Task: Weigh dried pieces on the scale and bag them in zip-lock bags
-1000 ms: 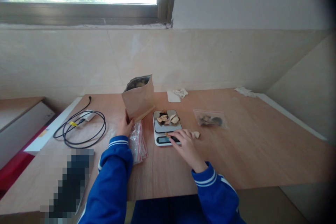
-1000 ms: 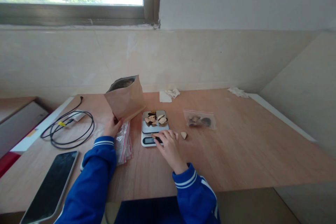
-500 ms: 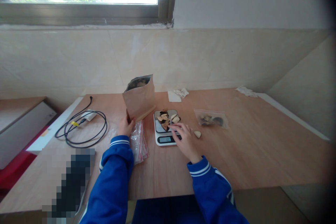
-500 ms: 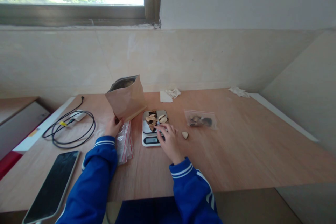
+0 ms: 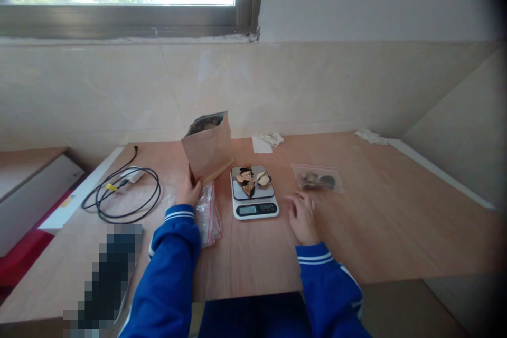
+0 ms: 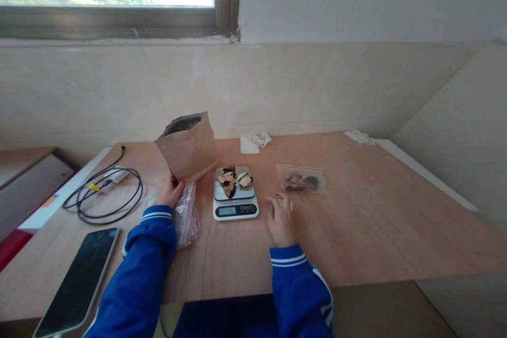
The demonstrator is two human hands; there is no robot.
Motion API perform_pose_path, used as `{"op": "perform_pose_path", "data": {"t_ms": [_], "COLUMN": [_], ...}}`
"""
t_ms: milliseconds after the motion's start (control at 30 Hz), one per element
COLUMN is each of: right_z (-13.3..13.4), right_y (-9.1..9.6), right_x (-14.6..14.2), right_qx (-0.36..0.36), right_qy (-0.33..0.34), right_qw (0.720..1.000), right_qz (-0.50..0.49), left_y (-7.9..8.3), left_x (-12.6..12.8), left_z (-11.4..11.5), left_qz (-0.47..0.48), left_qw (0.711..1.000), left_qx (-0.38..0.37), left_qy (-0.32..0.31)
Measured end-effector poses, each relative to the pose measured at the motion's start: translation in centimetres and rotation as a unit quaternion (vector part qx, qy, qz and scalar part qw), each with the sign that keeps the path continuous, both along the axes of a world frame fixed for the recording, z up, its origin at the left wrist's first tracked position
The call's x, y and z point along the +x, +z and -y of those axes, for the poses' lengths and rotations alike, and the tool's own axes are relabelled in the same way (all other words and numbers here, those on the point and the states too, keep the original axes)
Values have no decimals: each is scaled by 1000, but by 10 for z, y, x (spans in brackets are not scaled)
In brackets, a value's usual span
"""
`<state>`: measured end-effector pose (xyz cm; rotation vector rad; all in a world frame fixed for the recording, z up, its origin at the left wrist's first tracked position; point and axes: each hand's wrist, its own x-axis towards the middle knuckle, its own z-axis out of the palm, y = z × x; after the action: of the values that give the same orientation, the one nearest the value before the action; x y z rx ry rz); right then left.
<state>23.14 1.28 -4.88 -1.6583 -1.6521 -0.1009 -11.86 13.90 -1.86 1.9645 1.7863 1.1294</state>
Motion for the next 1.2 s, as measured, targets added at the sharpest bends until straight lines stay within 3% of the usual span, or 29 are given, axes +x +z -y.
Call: {"op": "perform_pose_path", "data": {"t_ms": [500,667,833,1033,1200], "right_z": [-1,1,0,-2,-2], "right_y": [13,18,14,8,8], "right_x": [-4,-8,-6,-4,-4], "right_qx": [61,60,45,29,37], "right_qy": [25,38,29,34,36], "right_qw": [991,990,992,994,993], "right_qz": [-121,-119,-111,-100,-103], "left_y": [1,0,-3,-9,-5], "left_x": [1,1,0,-2,1], "left_z": [1,1,-1,-5,-2], "left_qz": [-4,6,61,109,114], "left_qw": [1000,1000,998,994,993], "left_qx": [-11,-1,-17,19,26], "left_qy": [21,16,11,-21,-8]}}
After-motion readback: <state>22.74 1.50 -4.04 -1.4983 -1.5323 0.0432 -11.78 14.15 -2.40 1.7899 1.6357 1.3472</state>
